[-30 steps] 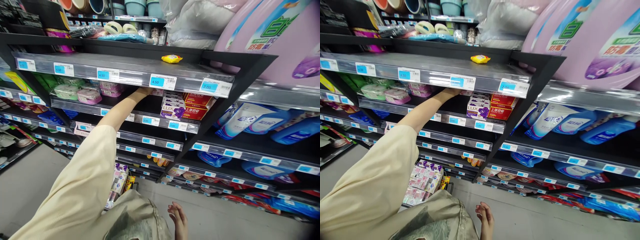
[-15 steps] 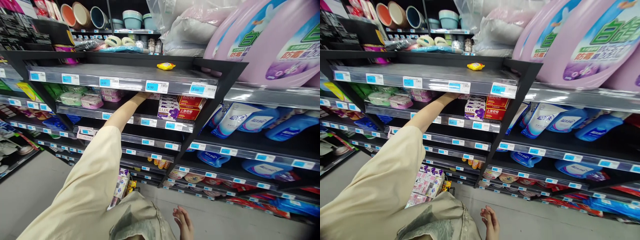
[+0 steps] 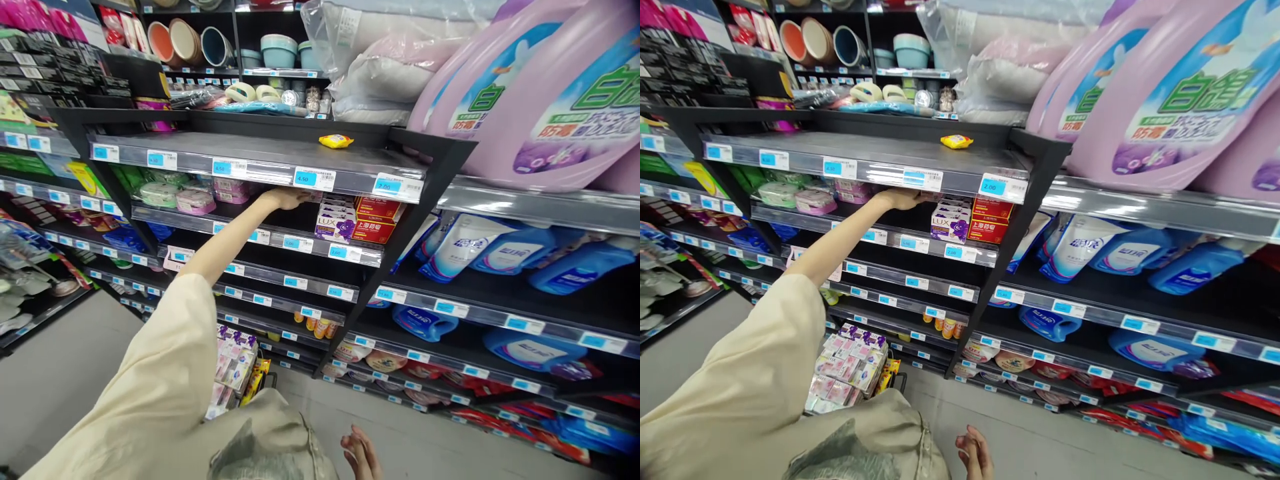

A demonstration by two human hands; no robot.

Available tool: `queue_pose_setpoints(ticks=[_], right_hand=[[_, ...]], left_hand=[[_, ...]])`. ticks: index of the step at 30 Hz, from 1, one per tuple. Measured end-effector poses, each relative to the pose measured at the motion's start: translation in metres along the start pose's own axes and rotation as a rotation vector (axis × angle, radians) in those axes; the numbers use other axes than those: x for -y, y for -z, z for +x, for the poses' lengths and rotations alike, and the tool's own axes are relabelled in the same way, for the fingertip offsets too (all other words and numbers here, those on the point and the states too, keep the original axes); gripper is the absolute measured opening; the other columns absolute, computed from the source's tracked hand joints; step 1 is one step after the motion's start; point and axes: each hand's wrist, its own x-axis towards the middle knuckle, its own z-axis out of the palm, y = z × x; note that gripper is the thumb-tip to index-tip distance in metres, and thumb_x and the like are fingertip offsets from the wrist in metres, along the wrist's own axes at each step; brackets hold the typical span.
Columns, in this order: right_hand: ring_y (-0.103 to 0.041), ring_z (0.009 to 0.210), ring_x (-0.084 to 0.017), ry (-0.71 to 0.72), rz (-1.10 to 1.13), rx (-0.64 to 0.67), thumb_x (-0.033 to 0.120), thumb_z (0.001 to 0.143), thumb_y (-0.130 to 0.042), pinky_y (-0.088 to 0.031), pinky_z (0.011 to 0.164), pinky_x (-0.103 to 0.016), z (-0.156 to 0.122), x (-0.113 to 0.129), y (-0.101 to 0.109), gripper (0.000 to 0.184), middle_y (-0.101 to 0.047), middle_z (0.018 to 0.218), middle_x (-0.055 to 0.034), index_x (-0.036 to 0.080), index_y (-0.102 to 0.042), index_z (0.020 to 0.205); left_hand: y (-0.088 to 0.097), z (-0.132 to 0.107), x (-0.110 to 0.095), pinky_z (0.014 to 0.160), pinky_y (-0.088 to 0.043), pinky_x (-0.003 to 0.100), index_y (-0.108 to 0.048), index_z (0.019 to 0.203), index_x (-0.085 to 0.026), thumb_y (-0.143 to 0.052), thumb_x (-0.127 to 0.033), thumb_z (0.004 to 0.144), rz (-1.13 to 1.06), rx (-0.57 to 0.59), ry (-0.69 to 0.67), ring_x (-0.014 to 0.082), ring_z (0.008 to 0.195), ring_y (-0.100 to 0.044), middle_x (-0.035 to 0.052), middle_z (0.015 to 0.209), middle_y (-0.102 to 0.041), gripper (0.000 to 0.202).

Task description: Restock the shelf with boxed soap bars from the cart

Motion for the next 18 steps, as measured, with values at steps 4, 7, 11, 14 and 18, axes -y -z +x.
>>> queue_pose_setpoints(ticks=[4,7,11,14,18], right_hand=[[-0.075,0.065,-0.028,-0.070,-0.038,0.087,0.078,0.035,-0.096,-0.059,0.061,-0.035,-0.003,0.002,0.019,0.083,-0.074,0.059,-0.0045,0.020,-0.078,0.091],[-0.075,0.065,-0.031,-0.074,-0.103,0.073,0.076,0.032,-0.095,-0.058,0.060,-0.038,-0.012,0.008,0.032,0.082,-0.074,0.060,-0.0046,0.020,-0.075,0.089],[-0.077,0.079,-0.030,-0.029,-0.236,0.127,0.068,0.048,-0.092,-0.060,0.073,-0.041,-0.024,0.016,0.047,0.069,-0.079,0.079,-0.0062,0.019,-0.074,0.092],[-0.077,0.082,-0.026,-0.036,-0.336,0.209,0.062,0.055,-0.090,-0.060,0.076,-0.039,-0.030,0.019,0.056,0.059,-0.080,0.094,-0.0078,0.020,-0.075,0.094],[-0.077,0.083,-0.025,-0.094,-0.451,0.307,0.060,0.063,-0.087,-0.060,0.076,-0.038,-0.037,0.022,0.069,0.051,-0.081,0.098,-0.0084,0.021,-0.076,0.094]], left_hand=[[0.021,-0.107,-0.017,0.134,-0.030,0.054,-0.056,0.157,-0.019,-0.051,-0.053,0.108,0.039,-0.038,-0.109,0.0349,0.158,-0.041,0.0108,0.162,-0.055,0.060],[0.025,-0.201,-0.037,0.123,-0.045,0.050,-0.066,0.144,-0.021,-0.052,-0.046,0.108,-0.027,-0.179,-0.093,0.0296,0.137,-0.062,0.0084,0.136,-0.070,0.046],[-0.006,-0.314,-0.043,0.094,-0.057,0.034,-0.075,0.123,-0.019,-0.058,-0.038,0.105,-0.096,-0.266,0.148,0.0172,0.085,-0.071,0.0007,0.086,-0.069,0.030],[-0.055,-0.390,-0.029,0.079,-0.055,0.027,-0.076,0.118,-0.020,-0.057,-0.025,0.101,-0.070,-0.179,0.311,0.0138,0.067,-0.063,-0.0032,0.067,-0.058,0.026],[-0.128,-0.482,-0.005,0.084,-0.056,0.028,-0.076,0.123,-0.022,-0.055,-0.013,0.091,-0.048,0.194,0.480,0.0198,0.091,-0.072,0.0051,0.098,-0.073,0.039]])
